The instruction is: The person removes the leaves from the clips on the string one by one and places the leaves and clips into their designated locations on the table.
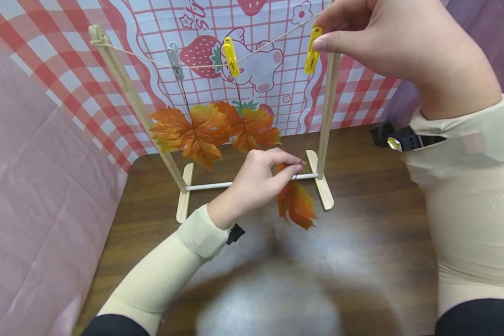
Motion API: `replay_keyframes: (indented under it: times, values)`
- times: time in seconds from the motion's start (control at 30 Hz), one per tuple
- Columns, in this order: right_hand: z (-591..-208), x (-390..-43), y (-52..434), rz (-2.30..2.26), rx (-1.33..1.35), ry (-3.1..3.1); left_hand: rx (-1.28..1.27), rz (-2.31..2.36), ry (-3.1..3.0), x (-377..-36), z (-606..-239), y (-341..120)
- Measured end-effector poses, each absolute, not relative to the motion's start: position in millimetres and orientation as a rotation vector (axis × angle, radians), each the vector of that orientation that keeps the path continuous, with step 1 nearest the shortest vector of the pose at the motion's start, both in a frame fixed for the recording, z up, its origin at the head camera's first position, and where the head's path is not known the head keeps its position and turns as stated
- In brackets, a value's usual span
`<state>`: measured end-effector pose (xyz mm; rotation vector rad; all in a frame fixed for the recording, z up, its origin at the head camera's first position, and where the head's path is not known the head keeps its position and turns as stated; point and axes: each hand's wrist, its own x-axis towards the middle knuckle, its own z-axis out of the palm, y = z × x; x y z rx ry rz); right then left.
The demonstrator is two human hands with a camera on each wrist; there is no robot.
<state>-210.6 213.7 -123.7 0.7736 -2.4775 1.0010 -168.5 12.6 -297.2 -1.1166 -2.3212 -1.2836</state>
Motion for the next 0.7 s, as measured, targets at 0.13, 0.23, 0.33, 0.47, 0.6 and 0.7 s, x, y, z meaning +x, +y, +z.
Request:
replay_keyframes:
  times: [0.13, 0.23, 0.33, 0.47, 0.6, 0.7]
  values:
    - [-131.4, -201.4, 208.5, 0.927, 0.751, -2.474, -1.108, -1.285, -2.3, -163.1, -301.5, 6.1]
    - [-138.2, -196.3, 206.7, 0.854, 0.751, -2.481, -1.103, -1.291, -2.284, -160.0, -304.6, -1.1]
    - [-146.8, -193.4, 206.6, 0.77, 0.783, -2.49, -1.087, -1.311, -2.289, -156.5, -307.8, -10.3]
    - [-159.0, -191.7, 207.8, 0.759, 0.828, -2.515, -1.064, -1.347, -2.304, -153.2, -311.8, -21.4]
    - [-170.3, -191.8, 207.8, 0.825, 0.813, -2.541, -1.046, -1.376, -2.306, -151.3, -313.5, -29.7]
    - [-178.3, -193.0, 208.2, 0.885, 0.782, -2.567, -1.04, -1.38, -2.298, -149.0, -313.5, -36.0]
